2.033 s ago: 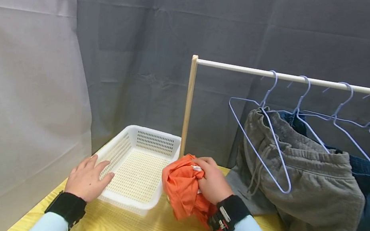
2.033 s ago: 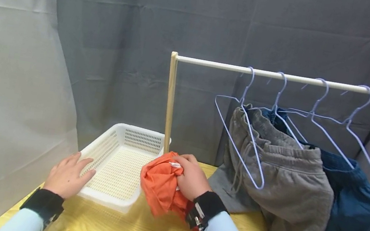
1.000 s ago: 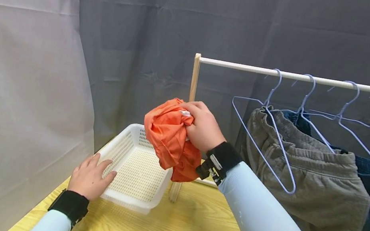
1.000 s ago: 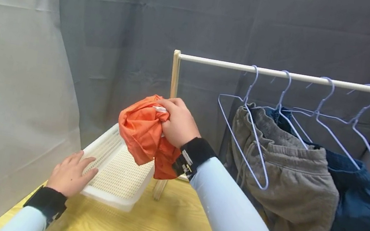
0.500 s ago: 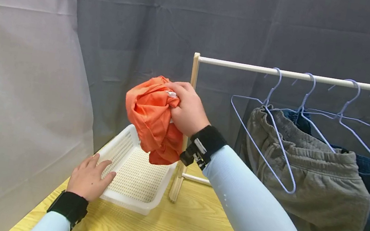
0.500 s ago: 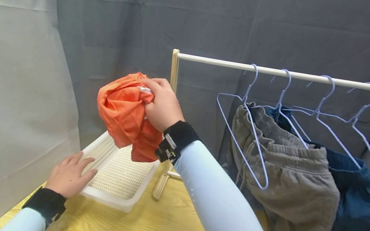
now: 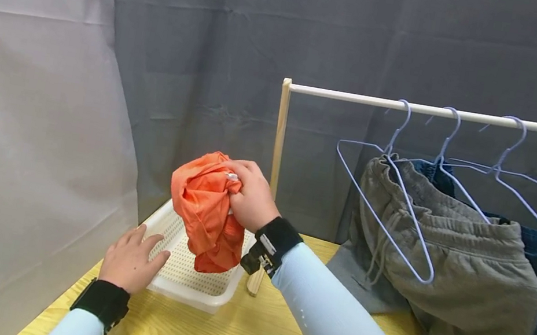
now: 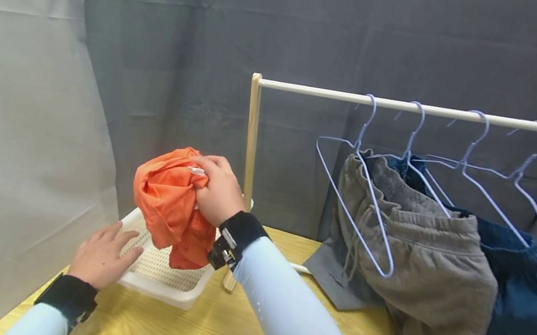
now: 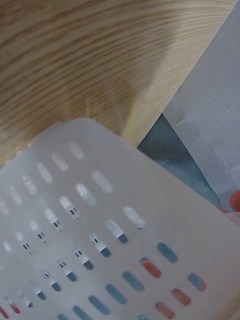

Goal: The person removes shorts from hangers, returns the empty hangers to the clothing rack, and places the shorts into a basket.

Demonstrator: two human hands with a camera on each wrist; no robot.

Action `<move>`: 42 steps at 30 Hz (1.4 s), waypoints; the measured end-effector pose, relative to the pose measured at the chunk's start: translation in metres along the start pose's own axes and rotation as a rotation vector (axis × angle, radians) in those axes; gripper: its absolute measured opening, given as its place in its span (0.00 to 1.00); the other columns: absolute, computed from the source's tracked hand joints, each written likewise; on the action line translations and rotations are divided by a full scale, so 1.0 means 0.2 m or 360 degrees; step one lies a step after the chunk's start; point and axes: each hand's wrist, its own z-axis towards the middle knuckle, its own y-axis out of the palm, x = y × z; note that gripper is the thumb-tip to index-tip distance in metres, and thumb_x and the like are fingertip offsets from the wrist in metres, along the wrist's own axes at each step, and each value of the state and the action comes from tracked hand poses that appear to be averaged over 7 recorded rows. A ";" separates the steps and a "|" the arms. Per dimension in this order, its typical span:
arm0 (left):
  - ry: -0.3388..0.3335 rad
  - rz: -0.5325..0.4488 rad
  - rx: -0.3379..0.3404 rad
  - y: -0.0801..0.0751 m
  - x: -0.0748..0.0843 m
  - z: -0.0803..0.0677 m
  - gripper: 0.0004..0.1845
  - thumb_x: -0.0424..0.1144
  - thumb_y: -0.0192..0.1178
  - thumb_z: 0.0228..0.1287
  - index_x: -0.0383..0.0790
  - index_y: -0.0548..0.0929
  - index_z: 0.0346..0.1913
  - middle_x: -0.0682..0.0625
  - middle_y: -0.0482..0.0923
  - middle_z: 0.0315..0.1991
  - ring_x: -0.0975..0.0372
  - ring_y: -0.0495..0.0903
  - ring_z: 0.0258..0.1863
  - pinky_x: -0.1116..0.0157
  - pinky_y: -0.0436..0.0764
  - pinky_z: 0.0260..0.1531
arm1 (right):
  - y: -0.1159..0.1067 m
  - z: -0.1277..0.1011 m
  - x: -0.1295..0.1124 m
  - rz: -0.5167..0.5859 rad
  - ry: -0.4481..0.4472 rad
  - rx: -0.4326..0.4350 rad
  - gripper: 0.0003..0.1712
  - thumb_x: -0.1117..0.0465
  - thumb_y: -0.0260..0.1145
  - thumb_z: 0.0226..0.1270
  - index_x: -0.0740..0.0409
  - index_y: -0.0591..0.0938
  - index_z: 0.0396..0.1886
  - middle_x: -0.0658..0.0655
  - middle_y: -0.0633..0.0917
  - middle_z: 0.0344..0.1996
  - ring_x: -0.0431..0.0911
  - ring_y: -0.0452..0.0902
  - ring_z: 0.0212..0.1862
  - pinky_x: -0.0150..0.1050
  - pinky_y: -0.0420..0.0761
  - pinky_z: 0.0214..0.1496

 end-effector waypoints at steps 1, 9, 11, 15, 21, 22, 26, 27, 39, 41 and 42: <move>0.0004 -0.0004 0.0007 0.00 0.00 0.00 0.29 0.59 0.55 0.72 0.43 0.80 0.64 0.31 0.63 0.72 0.36 0.59 0.71 0.31 0.62 0.59 | 0.02 -0.01 0.02 0.0002 0.0010 -0.0002 0.20 0.65 0.60 0.72 0.50 0.84 0.60 0.57 0.77 0.59 0.50 0.74 0.61 0.44 0.74 0.65; -0.0001 -0.0004 0.0034 0.02 -0.01 0.00 0.27 0.57 0.57 0.71 0.43 0.82 0.63 0.31 0.64 0.71 0.37 0.59 0.71 0.31 0.61 0.60 | 0.17 -0.12 0.14 -0.0006 0.0118 -0.0060 0.18 0.63 0.61 0.73 0.49 0.84 0.60 0.58 0.77 0.59 0.53 0.75 0.60 0.48 0.75 0.64; 0.0004 -0.0014 0.0044 0.02 -0.01 0.00 0.27 0.57 0.57 0.71 0.43 0.82 0.62 0.31 0.64 0.72 0.37 0.59 0.71 0.31 0.61 0.60 | 0.20 -0.14 0.17 -0.0031 0.0124 -0.0068 0.18 0.62 0.61 0.74 0.49 0.84 0.60 0.59 0.77 0.59 0.53 0.75 0.61 0.48 0.75 0.65; 0.0005 -0.0016 0.0058 0.01 -0.01 0.00 0.27 0.57 0.57 0.71 0.43 0.82 0.62 0.31 0.64 0.72 0.37 0.59 0.71 0.32 0.61 0.60 | 0.26 -0.18 0.22 -0.0122 0.0145 -0.0111 0.18 0.60 0.63 0.73 0.46 0.84 0.60 0.58 0.75 0.61 0.53 0.75 0.61 0.47 0.75 0.64; 0.0004 0.0022 0.0038 0.01 -0.01 0.00 0.27 0.56 0.56 0.72 0.43 0.81 0.63 0.31 0.63 0.72 0.36 0.59 0.71 0.31 0.61 0.61 | 0.36 -0.24 0.33 -0.0313 0.0192 -0.0181 0.27 0.67 0.66 0.66 0.39 0.82 0.62 0.54 0.72 0.65 0.53 0.79 0.55 0.45 0.79 0.58; 0.0003 0.0024 0.0038 0.01 -0.01 0.00 0.27 0.56 0.56 0.72 0.43 0.81 0.63 0.31 0.63 0.72 0.36 0.59 0.71 0.31 0.61 0.61 | 0.37 -0.24 0.34 -0.0339 0.0194 -0.0181 0.28 0.69 0.66 0.65 0.39 0.82 0.61 0.54 0.72 0.65 0.53 0.80 0.55 0.45 0.80 0.57; -0.0005 0.0027 0.0039 0.01 0.00 0.00 0.26 0.55 0.57 0.71 0.42 0.81 0.63 0.31 0.63 0.72 0.36 0.59 0.71 0.31 0.61 0.61 | 0.42 -0.26 0.39 -0.0433 0.0170 -0.0158 0.33 0.74 0.64 0.60 0.39 0.82 0.60 0.54 0.72 0.66 0.56 0.79 0.56 0.47 0.81 0.56; -0.0004 0.0030 0.0040 0.01 0.00 0.00 0.26 0.55 0.57 0.71 0.42 0.81 0.63 0.31 0.64 0.72 0.36 0.59 0.71 0.31 0.61 0.61 | 0.43 -0.26 0.39 -0.0461 0.0163 -0.0164 0.33 0.73 0.64 0.60 0.38 0.82 0.61 0.54 0.71 0.67 0.56 0.78 0.58 0.48 0.81 0.56; -0.0050 0.0027 0.0029 0.01 0.00 0.01 0.27 0.55 0.55 0.72 0.41 0.80 0.64 0.32 0.63 0.73 0.37 0.59 0.72 0.33 0.61 0.61 | 0.50 -0.34 0.29 -0.0978 -0.0014 -0.0823 0.25 0.48 0.63 0.67 0.31 0.81 0.64 0.49 0.75 0.64 0.52 0.76 0.52 0.47 0.78 0.54; -0.0058 0.0030 0.0023 0.01 0.00 0.01 0.27 0.55 0.55 0.72 0.40 0.79 0.64 0.32 0.62 0.73 0.38 0.59 0.72 0.33 0.61 0.61 | 0.50 -0.35 0.28 -0.1022 -0.0017 -0.0913 0.26 0.46 0.61 0.67 0.29 0.80 0.65 0.47 0.77 0.63 0.49 0.77 0.55 0.47 0.77 0.54; -0.0061 0.0034 0.0018 0.01 -0.01 0.01 0.27 0.55 0.55 0.72 0.40 0.79 0.64 0.32 0.62 0.73 0.38 0.59 0.72 0.33 0.61 0.61 | 0.50 -0.35 0.28 -0.1030 -0.0008 -0.0957 0.27 0.44 0.61 0.66 0.27 0.79 0.66 0.45 0.78 0.63 0.48 0.77 0.56 0.47 0.76 0.55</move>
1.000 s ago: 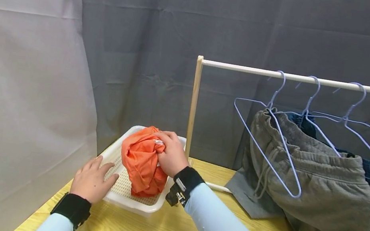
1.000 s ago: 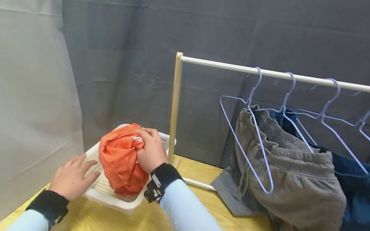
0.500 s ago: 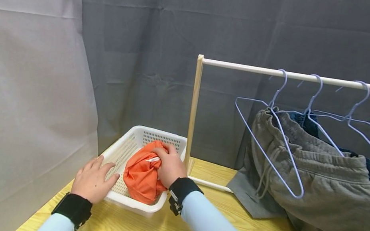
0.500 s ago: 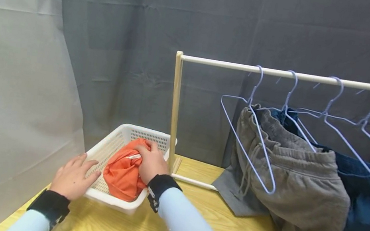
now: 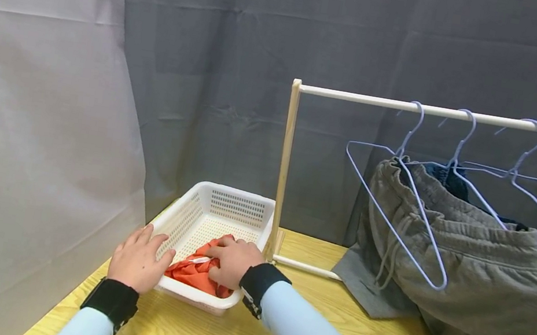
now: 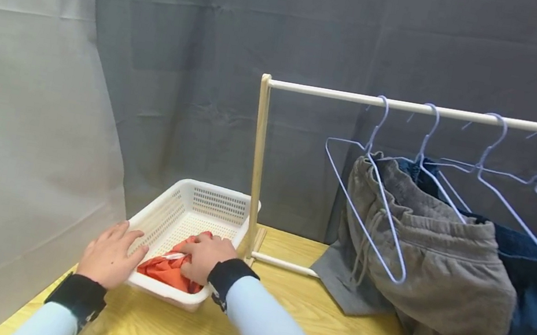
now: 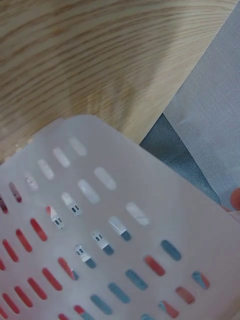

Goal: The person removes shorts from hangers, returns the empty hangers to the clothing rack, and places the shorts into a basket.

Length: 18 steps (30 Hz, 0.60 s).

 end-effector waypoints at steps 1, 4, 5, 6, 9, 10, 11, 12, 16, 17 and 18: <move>-0.0001 0.0002 -0.0001 0.00 0.00 0.00 0.27 0.55 0.55 0.72 0.40 0.79 0.64 0.32 0.62 0.73 0.38 0.59 0.72 0.33 0.61 0.61 | 0.00 0.00 0.00 -0.0007 -0.0003 -0.0040 0.27 0.43 0.60 0.66 0.26 0.79 0.66 0.44 0.80 0.62 0.47 0.77 0.56 0.47 0.75 0.55; -0.0013 0.0000 -0.0014 -0.01 0.01 0.00 0.27 0.55 0.55 0.73 0.40 0.79 0.65 0.32 0.62 0.73 0.38 0.58 0.72 0.33 0.60 0.62 | 0.02 0.01 0.02 -0.0019 -0.0011 -0.0142 0.28 0.39 0.59 0.64 0.23 0.79 0.65 0.40 0.83 0.58 0.43 0.78 0.56 0.48 0.73 0.54; -0.0016 -0.0002 -0.0018 -0.01 0.02 0.00 0.27 0.55 0.55 0.73 0.40 0.79 0.65 0.32 0.62 0.73 0.38 0.58 0.72 0.33 0.60 0.62 | 0.03 0.02 0.02 -0.0019 -0.0013 -0.0162 0.28 0.38 0.59 0.63 0.23 0.79 0.64 0.39 0.84 0.56 0.41 0.78 0.55 0.48 0.72 0.53; -0.0016 -0.0003 -0.0022 -0.02 0.02 0.00 0.27 0.54 0.55 0.73 0.40 0.79 0.65 0.32 0.62 0.73 0.38 0.58 0.72 0.33 0.60 0.62 | 0.03 0.03 0.03 -0.0023 -0.0017 -0.0175 0.28 0.37 0.59 0.62 0.22 0.80 0.64 0.38 0.84 0.54 0.40 0.79 0.52 0.48 0.72 0.52; -0.0015 -0.0003 -0.0025 -0.02 0.03 0.00 0.27 0.55 0.55 0.73 0.40 0.79 0.65 0.32 0.62 0.73 0.38 0.58 0.72 0.33 0.60 0.62 | 0.04 0.04 0.03 -0.0031 -0.0048 -0.0188 0.26 0.36 0.61 0.59 0.21 0.82 0.60 0.35 0.85 0.45 0.37 0.79 0.44 0.44 0.73 0.46; -0.0014 -0.0004 -0.0021 -0.02 0.02 0.00 0.27 0.55 0.55 0.73 0.40 0.79 0.65 0.32 0.62 0.73 0.38 0.58 0.72 0.33 0.60 0.62 | 0.04 0.05 0.03 -0.0032 -0.0061 -0.0195 0.26 0.36 0.61 0.59 0.21 0.82 0.59 0.35 0.85 0.42 0.36 0.78 0.41 0.42 0.73 0.43; -0.0013 -0.0004 -0.0017 -0.02 0.02 0.00 0.27 0.55 0.55 0.73 0.40 0.79 0.64 0.32 0.62 0.73 0.37 0.58 0.72 0.33 0.60 0.62 | 0.04 0.05 0.03 -0.0025 -0.0068 -0.0207 0.26 0.36 0.61 0.59 0.21 0.82 0.59 0.35 0.84 0.41 0.36 0.77 0.39 0.41 0.73 0.41; -0.0012 -0.0005 -0.0012 -0.01 0.02 0.00 0.27 0.55 0.55 0.73 0.40 0.79 0.64 0.31 0.62 0.73 0.37 0.58 0.72 0.33 0.60 0.62 | 0.04 0.05 0.03 -0.0026 -0.0073 -0.0219 0.26 0.36 0.61 0.59 0.21 0.83 0.59 0.35 0.84 0.39 0.36 0.76 0.37 0.40 0.72 0.39; -0.0003 0.0001 -0.0005 -0.01 0.01 0.00 0.27 0.54 0.55 0.73 0.40 0.79 0.64 0.31 0.62 0.73 0.37 0.58 0.72 0.33 0.60 0.62 | 0.05 0.05 0.03 -0.0028 -0.0078 -0.0207 0.24 0.36 0.61 0.59 0.22 0.84 0.56 0.36 0.84 0.35 0.36 0.75 0.34 0.39 0.72 0.36; 0.0002 0.0003 -0.0007 -0.01 0.01 0.00 0.27 0.54 0.55 0.73 0.40 0.79 0.64 0.31 0.62 0.73 0.37 0.58 0.72 0.33 0.60 0.62 | 0.05 0.05 0.03 -0.0026 -0.0074 -0.0192 0.22 0.36 0.61 0.59 0.22 0.85 0.54 0.37 0.84 0.34 0.37 0.76 0.33 0.39 0.72 0.36; 0.0007 0.0006 -0.0010 -0.01 0.01 0.00 0.27 0.55 0.55 0.73 0.40 0.79 0.64 0.31 0.62 0.73 0.37 0.58 0.72 0.33 0.61 0.62 | 0.05 0.05 0.03 -0.0039 -0.0073 -0.0163 0.22 0.36 0.61 0.59 0.22 0.85 0.54 0.37 0.85 0.34 0.37 0.76 0.34 0.39 0.73 0.37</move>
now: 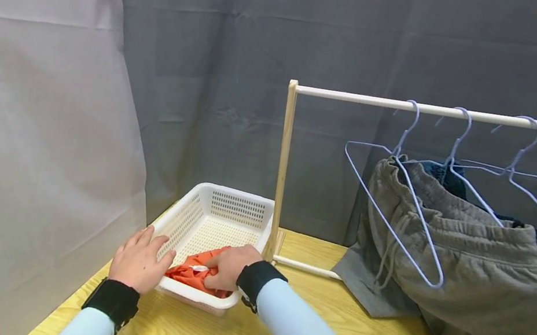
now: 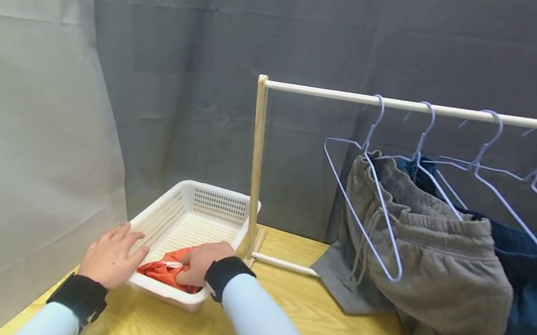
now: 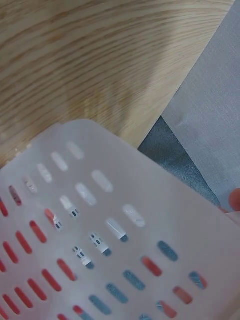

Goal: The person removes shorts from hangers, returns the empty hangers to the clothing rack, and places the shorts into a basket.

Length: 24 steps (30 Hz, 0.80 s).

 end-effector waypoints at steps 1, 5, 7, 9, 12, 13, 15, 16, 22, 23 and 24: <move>0.0005 -0.0002 -0.0004 0.00 0.00 0.00 0.27 0.55 0.55 0.73 0.40 0.79 0.64 0.31 0.62 0.73 0.37 0.58 0.72 0.32 0.61 0.61 | 0.00 0.00 0.00 -0.0009 0.0005 0.0028 0.22 0.36 0.61 0.58 0.22 0.85 0.53 0.37 0.85 0.36 0.37 0.78 0.36 0.40 0.74 0.38; 0.0015 -0.0003 -0.0033 0.01 0.00 0.00 0.28 0.55 0.55 0.73 0.40 0.79 0.65 0.31 0.61 0.73 0.36 0.57 0.72 0.32 0.60 0.61 | 0.01 -0.01 0.00 -0.0003 0.0036 0.0099 0.26 0.34 0.61 0.58 0.20 0.83 0.58 0.41 0.85 0.53 0.46 0.77 0.56 0.49 0.75 0.54; 0.0015 0.0005 -0.0045 0.00 0.00 0.01 0.27 0.55 0.55 0.73 0.40 0.79 0.65 0.31 0.60 0.74 0.36 0.57 0.72 0.32 0.60 0.62 | 0.01 -0.02 0.00 0.0024 0.0042 0.0123 0.29 0.33 0.60 0.59 0.21 0.80 0.63 0.43 0.81 0.62 0.51 0.70 0.67 0.55 0.70 0.62; 0.0015 0.0014 -0.0040 -0.01 0.01 0.01 0.27 0.55 0.55 0.73 0.40 0.79 0.65 0.30 0.60 0.73 0.37 0.57 0.72 0.32 0.60 0.62 | 0.00 -0.02 0.01 0.0066 0.0036 0.0162 0.30 0.34 0.59 0.61 0.21 0.78 0.65 0.45 0.78 0.65 0.55 0.64 0.72 0.59 0.66 0.66; 0.0018 0.0014 -0.0036 0.00 0.01 0.00 0.27 0.55 0.55 0.73 0.40 0.79 0.64 0.31 0.61 0.73 0.37 0.58 0.72 0.31 0.60 0.62 | 0.00 -0.04 0.00 0.0106 0.0016 0.0209 0.31 0.34 0.58 0.63 0.22 0.76 0.68 0.45 0.78 0.65 0.54 0.62 0.73 0.58 0.66 0.66; 0.0020 0.0012 -0.0035 0.00 0.01 -0.01 0.27 0.55 0.55 0.73 0.40 0.79 0.64 0.31 0.61 0.73 0.37 0.58 0.72 0.31 0.60 0.62 | 0.00 -0.04 0.01 0.0109 0.0014 0.0222 0.31 0.34 0.57 0.63 0.21 0.75 0.68 0.45 0.78 0.64 0.54 0.63 0.73 0.58 0.67 0.65; 0.0022 0.0011 -0.0043 0.00 0.01 -0.01 0.27 0.55 0.55 0.72 0.41 0.79 0.64 0.31 0.62 0.73 0.36 0.58 0.72 0.31 0.60 0.62 | 0.01 -0.04 0.01 0.0122 0.0015 0.0236 0.30 0.35 0.58 0.64 0.22 0.76 0.68 0.45 0.78 0.64 0.53 0.63 0.73 0.57 0.67 0.66; 0.0020 0.0012 -0.0052 0.00 0.01 -0.01 0.27 0.55 0.55 0.72 0.41 0.79 0.64 0.31 0.62 0.73 0.36 0.58 0.72 0.32 0.60 0.62 | 0.01 -0.04 0.01 0.0128 0.0017 0.0232 0.30 0.35 0.57 0.65 0.21 0.76 0.68 0.45 0.78 0.65 0.52 0.63 0.73 0.58 0.67 0.66; 0.0012 0.0020 -0.0048 0.00 0.01 -0.01 0.27 0.55 0.55 0.72 0.41 0.79 0.64 0.31 0.61 0.73 0.36 0.57 0.72 0.32 0.59 0.63 | -0.01 -0.04 0.01 0.0134 0.0009 0.0276 0.28 0.36 0.56 0.66 0.25 0.77 0.67 0.50 0.73 0.70 0.53 0.60 0.75 0.60 0.64 0.70; 0.0016 0.0019 -0.0044 0.00 0.01 -0.01 0.27 0.55 0.56 0.72 0.41 0.80 0.64 0.31 0.61 0.73 0.36 0.57 0.72 0.32 0.59 0.63 | -0.01 -0.04 0.01 0.0145 0.0006 0.0284 0.28 0.36 0.56 0.66 0.26 0.78 0.67 0.50 0.73 0.71 0.54 0.60 0.75 0.60 0.63 0.70; 0.0020 0.0018 -0.0042 -0.01 0.01 0.00 0.27 0.55 0.56 0.72 0.41 0.80 0.64 0.31 0.61 0.73 0.36 0.57 0.72 0.32 0.59 0.62 | -0.02 -0.05 0.02 0.0156 0.0006 0.0290 0.28 0.37 0.56 0.66 0.26 0.78 0.67 0.50 0.73 0.71 0.54 0.59 0.75 0.60 0.63 0.70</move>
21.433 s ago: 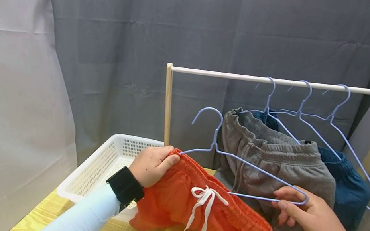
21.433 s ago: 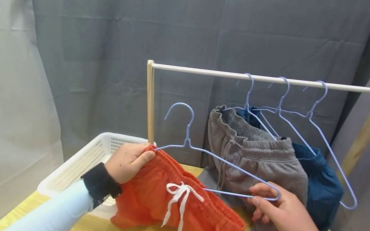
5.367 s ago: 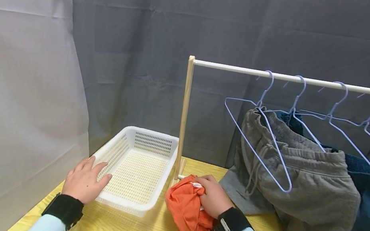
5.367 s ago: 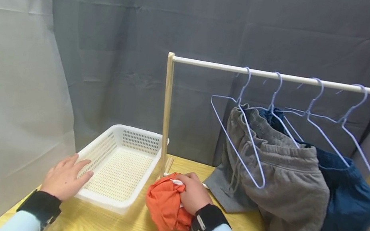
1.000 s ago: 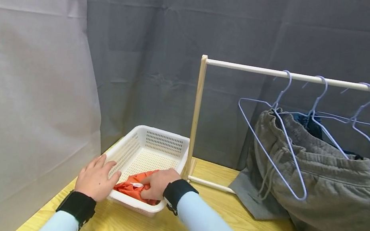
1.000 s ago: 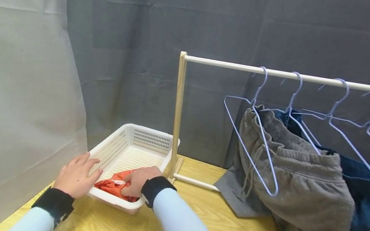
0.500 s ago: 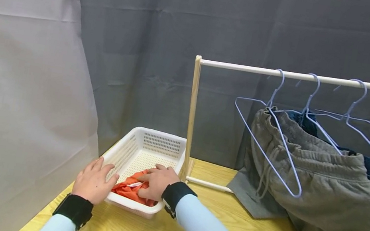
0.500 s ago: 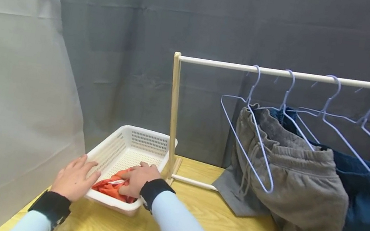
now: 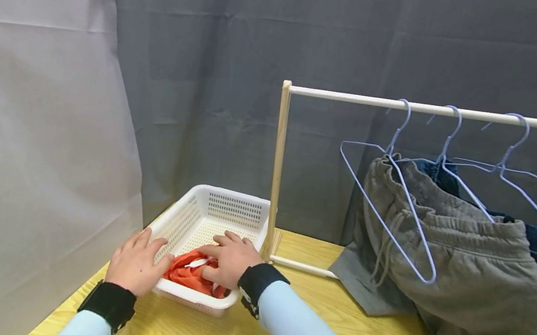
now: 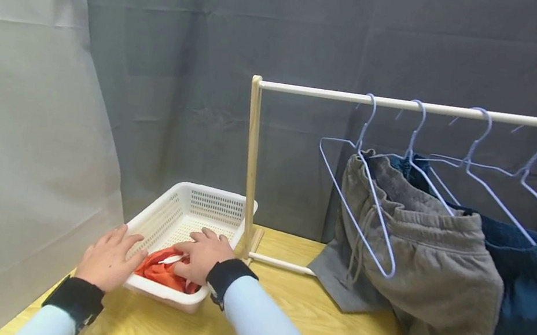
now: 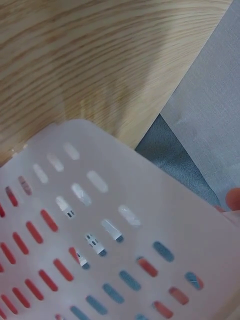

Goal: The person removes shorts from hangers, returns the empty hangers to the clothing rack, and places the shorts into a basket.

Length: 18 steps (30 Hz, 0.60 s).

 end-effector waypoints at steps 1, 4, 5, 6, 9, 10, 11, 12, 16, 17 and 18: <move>0.0002 -0.0002 -0.0001 0.00 0.00 0.00 0.27 0.55 0.56 0.72 0.41 0.80 0.64 0.30 0.62 0.73 0.36 0.57 0.72 0.32 0.59 0.62 | -0.01 0.00 0.00 0.0009 -0.0002 0.0005 0.28 0.37 0.56 0.67 0.27 0.78 0.67 0.51 0.72 0.71 0.54 0.59 0.75 0.61 0.62 0.71; 0.0002 -0.0011 -0.0004 -0.01 0.00 0.00 0.27 0.55 0.56 0.72 0.41 0.80 0.64 0.30 0.61 0.73 0.36 0.57 0.72 0.32 0.59 0.62 | -0.04 -0.03 0.02 0.0042 -0.0013 0.0027 0.28 0.38 0.55 0.68 0.29 0.78 0.67 0.52 0.71 0.72 0.55 0.57 0.76 0.60 0.60 0.72; 0.0002 -0.0011 -0.0007 -0.01 0.00 0.00 0.27 0.55 0.56 0.72 0.42 0.80 0.64 0.30 0.61 0.73 0.36 0.57 0.72 0.32 0.59 0.63 | -0.04 -0.04 0.03 0.0055 -0.0021 0.0046 0.28 0.38 0.56 0.68 0.31 0.78 0.67 0.52 0.71 0.72 0.56 0.56 0.76 0.59 0.60 0.73; -0.0001 -0.0013 -0.0007 0.00 0.00 0.00 0.27 0.56 0.56 0.72 0.42 0.80 0.64 0.30 0.61 0.73 0.36 0.57 0.72 0.32 0.59 0.63 | -0.05 -0.05 0.04 0.0065 -0.0028 0.0062 0.29 0.38 0.56 0.69 0.32 0.78 0.68 0.53 0.70 0.73 0.56 0.56 0.77 0.59 0.59 0.73; 0.0001 -0.0018 0.0009 0.00 -0.01 0.01 0.27 0.56 0.56 0.72 0.42 0.80 0.64 0.30 0.61 0.73 0.36 0.57 0.72 0.31 0.59 0.62 | -0.07 -0.11 0.08 0.0104 -0.0044 0.0125 0.29 0.37 0.57 0.70 0.33 0.77 0.69 0.55 0.69 0.73 0.57 0.53 0.77 0.58 0.57 0.74; 0.0003 -0.0020 0.0011 0.01 -0.01 0.01 0.27 0.56 0.56 0.72 0.42 0.80 0.64 0.30 0.61 0.73 0.36 0.57 0.72 0.31 0.59 0.62 | -0.08 -0.14 0.09 0.0109 -0.0055 0.0149 0.30 0.37 0.58 0.70 0.34 0.77 0.69 0.55 0.69 0.74 0.58 0.53 0.77 0.59 0.58 0.74; 0.0004 -0.0022 0.0012 0.01 -0.01 0.01 0.27 0.56 0.56 0.72 0.42 0.80 0.64 0.30 0.61 0.73 0.36 0.56 0.72 0.31 0.59 0.62 | -0.09 -0.17 0.11 0.0108 -0.0058 0.0166 0.30 0.37 0.58 0.70 0.34 0.77 0.69 0.56 0.68 0.74 0.58 0.53 0.77 0.61 0.58 0.73; 0.0007 -0.0025 0.0013 0.01 -0.01 0.01 0.27 0.56 0.56 0.72 0.42 0.80 0.64 0.30 0.61 0.73 0.36 0.56 0.72 0.31 0.59 0.62 | -0.09 -0.19 0.12 0.0103 -0.0060 0.0182 0.30 0.36 0.59 0.70 0.34 0.77 0.70 0.56 0.68 0.74 0.58 0.53 0.77 0.62 0.58 0.73; 0.0011 -0.0030 -0.0007 0.02 -0.02 0.01 0.27 0.56 0.56 0.72 0.42 0.80 0.64 0.30 0.60 0.73 0.36 0.56 0.72 0.31 0.58 0.62 | -0.11 -0.32 0.19 0.0067 -0.0071 0.0257 0.30 0.36 0.60 0.70 0.35 0.77 0.69 0.57 0.67 0.74 0.59 0.54 0.77 0.66 0.60 0.70; 0.0009 -0.0030 -0.0012 0.02 -0.02 0.02 0.27 0.56 0.55 0.72 0.42 0.80 0.64 0.30 0.60 0.73 0.36 0.55 0.72 0.31 0.58 0.62 | -0.12 -0.35 0.20 0.0059 -0.0064 0.0268 0.30 0.36 0.59 0.70 0.35 0.77 0.69 0.57 0.67 0.75 0.59 0.54 0.77 0.66 0.60 0.70; 0.0009 -0.0029 -0.0015 0.02 -0.02 0.02 0.27 0.56 0.55 0.72 0.43 0.80 0.64 0.30 0.60 0.74 0.36 0.55 0.72 0.31 0.58 0.62 | -0.12 -0.38 0.21 0.0055 -0.0061 0.0282 0.30 0.36 0.59 0.70 0.35 0.77 0.69 0.57 0.67 0.75 0.59 0.54 0.77 0.66 0.60 0.70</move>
